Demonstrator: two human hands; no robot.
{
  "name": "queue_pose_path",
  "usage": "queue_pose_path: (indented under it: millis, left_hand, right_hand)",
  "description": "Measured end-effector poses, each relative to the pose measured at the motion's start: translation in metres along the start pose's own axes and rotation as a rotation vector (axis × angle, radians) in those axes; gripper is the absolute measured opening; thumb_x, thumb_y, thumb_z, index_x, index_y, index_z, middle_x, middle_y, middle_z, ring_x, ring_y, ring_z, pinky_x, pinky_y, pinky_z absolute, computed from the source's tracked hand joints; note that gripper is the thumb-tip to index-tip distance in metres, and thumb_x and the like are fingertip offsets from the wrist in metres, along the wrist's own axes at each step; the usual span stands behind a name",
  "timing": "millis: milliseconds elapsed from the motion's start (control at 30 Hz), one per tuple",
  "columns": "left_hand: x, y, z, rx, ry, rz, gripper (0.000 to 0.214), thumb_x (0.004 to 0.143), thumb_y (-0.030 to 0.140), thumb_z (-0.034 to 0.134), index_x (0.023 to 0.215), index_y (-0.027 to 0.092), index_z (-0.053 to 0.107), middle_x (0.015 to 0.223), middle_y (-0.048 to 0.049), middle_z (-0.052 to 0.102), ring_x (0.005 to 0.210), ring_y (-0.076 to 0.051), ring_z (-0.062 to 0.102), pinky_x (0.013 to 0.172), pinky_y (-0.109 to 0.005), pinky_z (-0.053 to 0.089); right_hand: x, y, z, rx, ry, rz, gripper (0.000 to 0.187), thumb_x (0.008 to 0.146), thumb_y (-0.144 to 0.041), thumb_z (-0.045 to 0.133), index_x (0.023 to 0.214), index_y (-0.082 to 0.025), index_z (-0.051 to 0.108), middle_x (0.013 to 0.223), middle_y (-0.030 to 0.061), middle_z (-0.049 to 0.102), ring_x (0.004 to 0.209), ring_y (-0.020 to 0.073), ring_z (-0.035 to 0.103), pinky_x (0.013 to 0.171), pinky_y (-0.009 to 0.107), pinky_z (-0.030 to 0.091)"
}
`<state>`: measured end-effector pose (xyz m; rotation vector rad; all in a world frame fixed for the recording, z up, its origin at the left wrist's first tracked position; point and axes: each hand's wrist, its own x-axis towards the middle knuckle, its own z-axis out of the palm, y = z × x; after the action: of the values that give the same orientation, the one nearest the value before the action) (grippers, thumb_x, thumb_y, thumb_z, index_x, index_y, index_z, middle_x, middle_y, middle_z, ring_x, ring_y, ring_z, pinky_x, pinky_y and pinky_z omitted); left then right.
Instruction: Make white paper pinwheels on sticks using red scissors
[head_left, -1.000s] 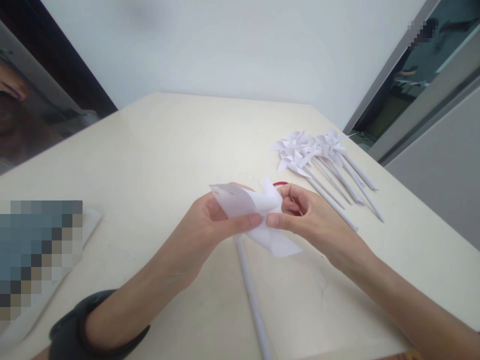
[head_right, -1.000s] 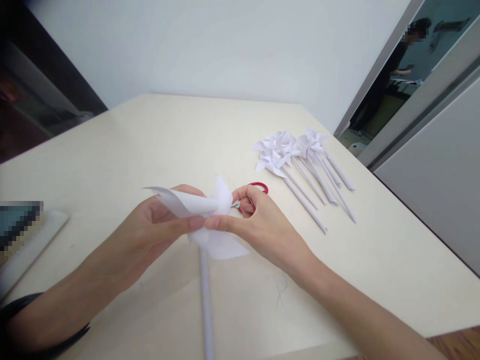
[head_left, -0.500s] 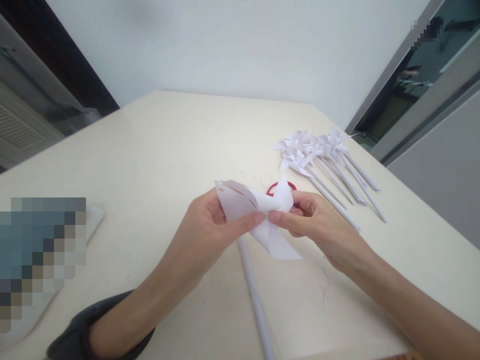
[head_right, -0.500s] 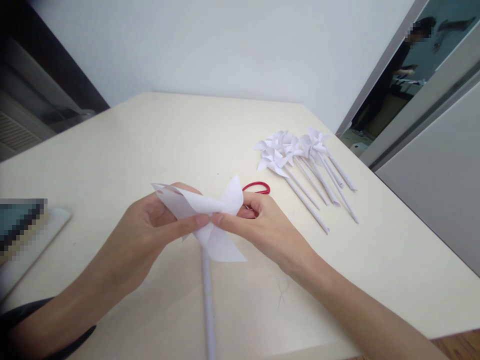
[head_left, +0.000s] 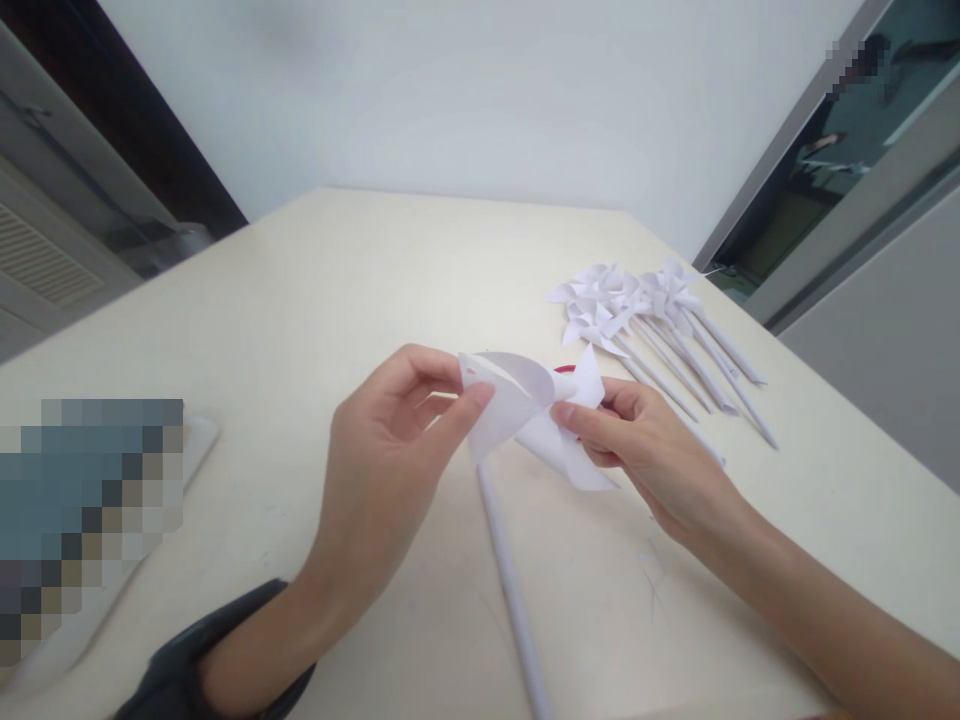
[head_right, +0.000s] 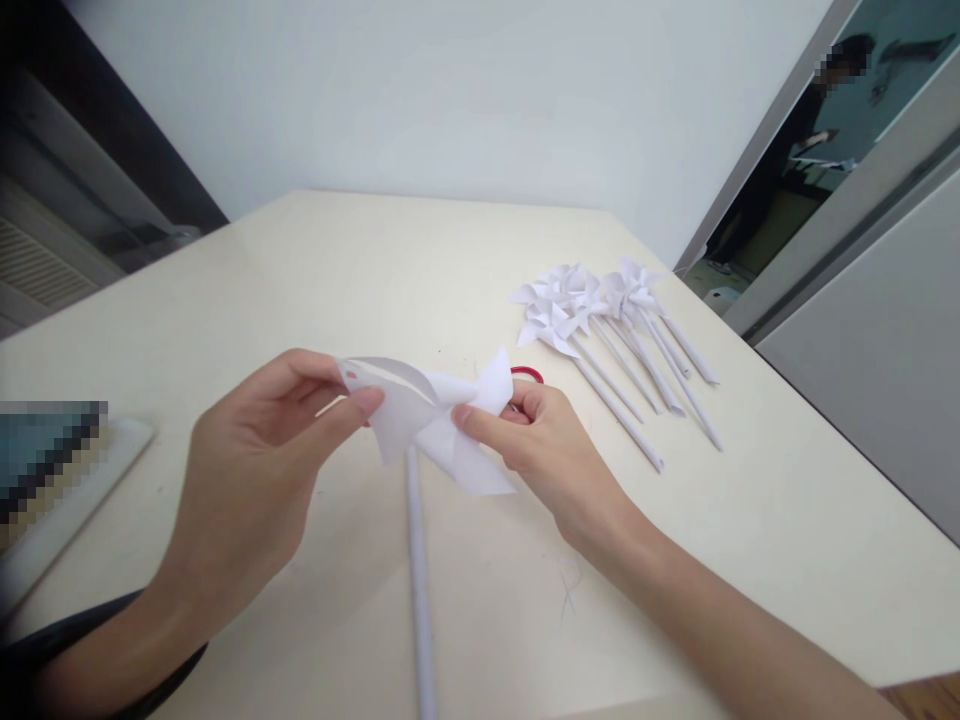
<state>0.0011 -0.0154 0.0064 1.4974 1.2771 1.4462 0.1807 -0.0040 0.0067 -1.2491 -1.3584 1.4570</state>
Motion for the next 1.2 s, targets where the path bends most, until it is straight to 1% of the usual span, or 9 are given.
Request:
queue_pose_path:
  millis: [67,167,300,400,533,633,767,1067,1200]
  left_hand:
    - [-0.003,0.001,0.0,0.053,-0.029,0.079,0.009,0.079,0.021,0.064,0.078,0.023,0.055,0.079,0.0036,0.054,0.076,-0.012,0.054,0.071,-0.022,0.045]
    - [-0.007,0.002,0.0,0.121,-0.163,0.157,0.012,0.077,0.02,0.067,0.079,0.023,0.056,0.081,0.0025,0.055,0.075,-0.013,0.053,0.073,-0.025,0.045]
    - [-0.008,0.0,0.002,0.156,-0.276,0.164,0.007,0.079,0.022,0.066,0.08,0.022,0.058,0.084,0.0005,0.059,0.082,-0.015,0.056,0.076,-0.027,0.044]
    - [-0.005,-0.002,0.004,0.107,-0.264,0.07,0.009,0.081,0.024,0.064,0.076,0.022,0.056,0.082,0.0016,0.059,0.082,-0.014,0.057,0.077,-0.025,0.044]
    - [-0.001,-0.008,0.003,-0.015,-0.267,-0.124,0.02,0.076,0.03,0.068,0.076,0.022,0.05,0.079,0.0034,0.054,0.078,-0.014,0.055,0.068,-0.024,0.044]
    - [0.002,-0.011,0.002,-0.085,-0.298,-0.205,0.022,0.073,0.032,0.071,0.084,0.023,0.053,0.088,0.002,0.056,0.087,-0.016,0.056,0.071,-0.025,0.045]
    - [0.003,-0.009,0.003,-0.209,-0.383,-0.285,0.021,0.078,0.033,0.066,0.094,0.024,0.057,0.099,0.0008,0.064,0.096,-0.016,0.059,0.077,-0.023,0.046]
    - [0.002,-0.007,0.003,-0.317,-0.412,-0.323,0.018,0.081,0.031,0.064,0.096,0.022,0.06,0.097,0.0011,0.069,0.091,-0.013,0.064,0.073,-0.017,0.048]
    - [0.001,-0.007,0.004,-0.34,-0.416,-0.333,0.017,0.082,0.031,0.064,0.097,0.023,0.061,0.099,0.001,0.07,0.092,-0.014,0.064,0.076,-0.019,0.049]
  right_hand:
    - [0.0,0.0,0.001,0.015,0.011,-0.007,0.023,0.078,-0.037,0.063,0.073,-0.017,0.052,0.06,-0.0065,0.031,0.051,0.0056,0.025,0.047,0.022,0.02]
    - [-0.001,0.001,0.001,0.037,-0.019,-0.036,0.02,0.078,-0.034,0.063,0.072,-0.017,0.054,0.06,-0.0061,0.034,0.051,0.0055,0.026,0.047,0.022,0.022]
    - [-0.003,0.001,0.002,0.033,-0.046,-0.05,0.015,0.078,-0.029,0.063,0.073,-0.017,0.056,0.06,-0.0059,0.037,0.051,0.0049,0.029,0.047,0.02,0.024]
    - [-0.003,0.001,0.003,0.02,-0.039,-0.051,0.017,0.078,-0.032,0.063,0.075,-0.017,0.057,0.061,-0.0054,0.04,0.053,0.0048,0.033,0.048,0.018,0.027]
    - [-0.002,0.002,0.004,0.024,-0.061,-0.07,0.019,0.08,-0.035,0.062,0.081,-0.016,0.06,0.066,-0.0026,0.048,0.058,0.0061,0.04,0.051,0.018,0.03]
    - [-0.002,0.004,0.005,0.028,-0.062,-0.081,0.015,0.078,-0.03,0.064,0.082,-0.016,0.062,0.066,-0.0027,0.048,0.057,0.0053,0.039,0.05,0.017,0.029]
    - [-0.002,0.005,0.005,0.016,-0.05,-0.081,0.012,0.076,-0.026,0.066,0.084,-0.016,0.063,0.063,-0.0036,0.045,0.056,0.0051,0.038,0.048,0.016,0.028]
    - [-0.003,0.006,0.006,0.028,-0.052,-0.078,0.014,0.076,-0.029,0.066,0.084,-0.017,0.063,0.062,-0.0043,0.043,0.054,0.0045,0.036,0.046,0.015,0.028]
    - [-0.003,0.005,0.007,0.034,-0.061,-0.077,0.019,0.078,-0.033,0.066,0.087,-0.017,0.063,0.06,-0.0049,0.041,0.054,0.0042,0.034,0.046,0.015,0.027]
